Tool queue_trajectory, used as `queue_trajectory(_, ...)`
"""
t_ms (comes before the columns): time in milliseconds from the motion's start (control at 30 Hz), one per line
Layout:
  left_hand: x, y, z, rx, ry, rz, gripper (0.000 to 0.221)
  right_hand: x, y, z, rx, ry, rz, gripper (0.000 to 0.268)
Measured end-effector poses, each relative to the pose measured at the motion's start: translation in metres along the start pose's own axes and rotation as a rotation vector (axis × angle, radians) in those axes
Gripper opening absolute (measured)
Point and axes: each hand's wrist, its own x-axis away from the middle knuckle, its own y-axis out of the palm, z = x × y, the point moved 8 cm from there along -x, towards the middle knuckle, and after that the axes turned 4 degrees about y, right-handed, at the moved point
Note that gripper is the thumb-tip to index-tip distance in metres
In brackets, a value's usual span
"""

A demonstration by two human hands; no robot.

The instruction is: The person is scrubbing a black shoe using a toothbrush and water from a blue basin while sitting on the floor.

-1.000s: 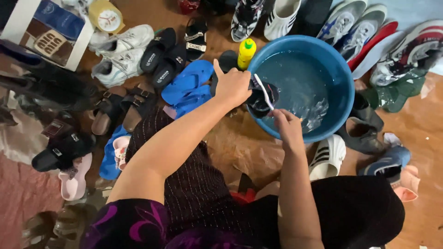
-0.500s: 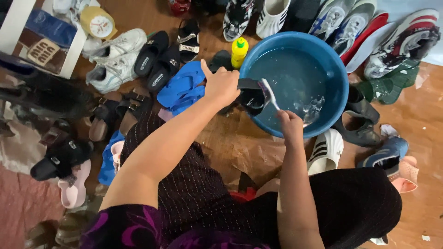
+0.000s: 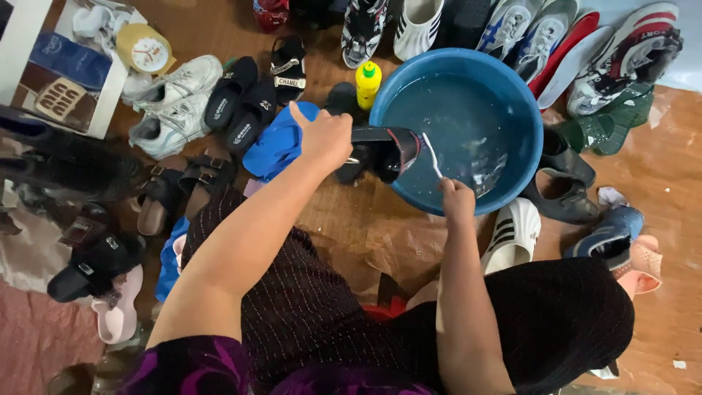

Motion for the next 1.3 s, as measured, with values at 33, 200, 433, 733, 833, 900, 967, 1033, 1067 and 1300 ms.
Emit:
queue_trajectory(33,-0.007,0.011,-0.005,0.0,0.001,-0.003,0.029,0.01,-0.001,-0.014,0.001,0.002,0.0,0.027)
queue_trajectory(200,-0.01,0.018,-0.011,-0.009,-0.019,0.018,0.028,0.018,0.008,-0.027,-0.042,-0.064,-0.06,0.029)
queue_trajectory(433,-0.017,0.038,-0.022,-0.035,-0.068,0.001,0.019,-0.005,0.011,0.018,0.219,0.085,-0.029,0.047)
queue_trajectory(733,-0.03,0.065,-0.046,0.033,-0.107,-0.048,0.041,-0.024,0.013,0.011,0.843,0.053,0.051,0.04)
queue_trajectory(833,-0.03,0.063,-0.046,0.076,-0.082,-0.064,0.043,-0.014,0.002,-0.011,0.423,-0.015,0.057,0.041)
queue_trajectory(900,-0.028,0.059,-0.043,0.09,-0.124,-0.134,0.044,0.004,-0.001,-0.031,0.057,-0.109,0.014,0.028)
queue_trajectory(967,-0.034,0.067,-0.048,0.081,-0.132,-0.14,0.042,0.039,0.009,-0.059,0.05,-0.127,-0.043,0.027)
queue_trajectory(1033,-0.036,0.07,-0.047,0.073,-0.131,-0.149,0.041,0.051,0.017,-0.064,0.043,-0.138,-0.091,0.027)
queue_trajectory(1067,-0.033,0.068,-0.046,0.084,-0.14,-0.17,0.042,0.045,0.02,-0.051,-0.016,-0.078,-0.095,0.025)
queue_trajectory(1300,-0.02,0.055,-0.045,0.093,-0.178,-0.276,0.039,0.041,0.041,-0.04,-0.103,-0.058,-0.151,0.024)
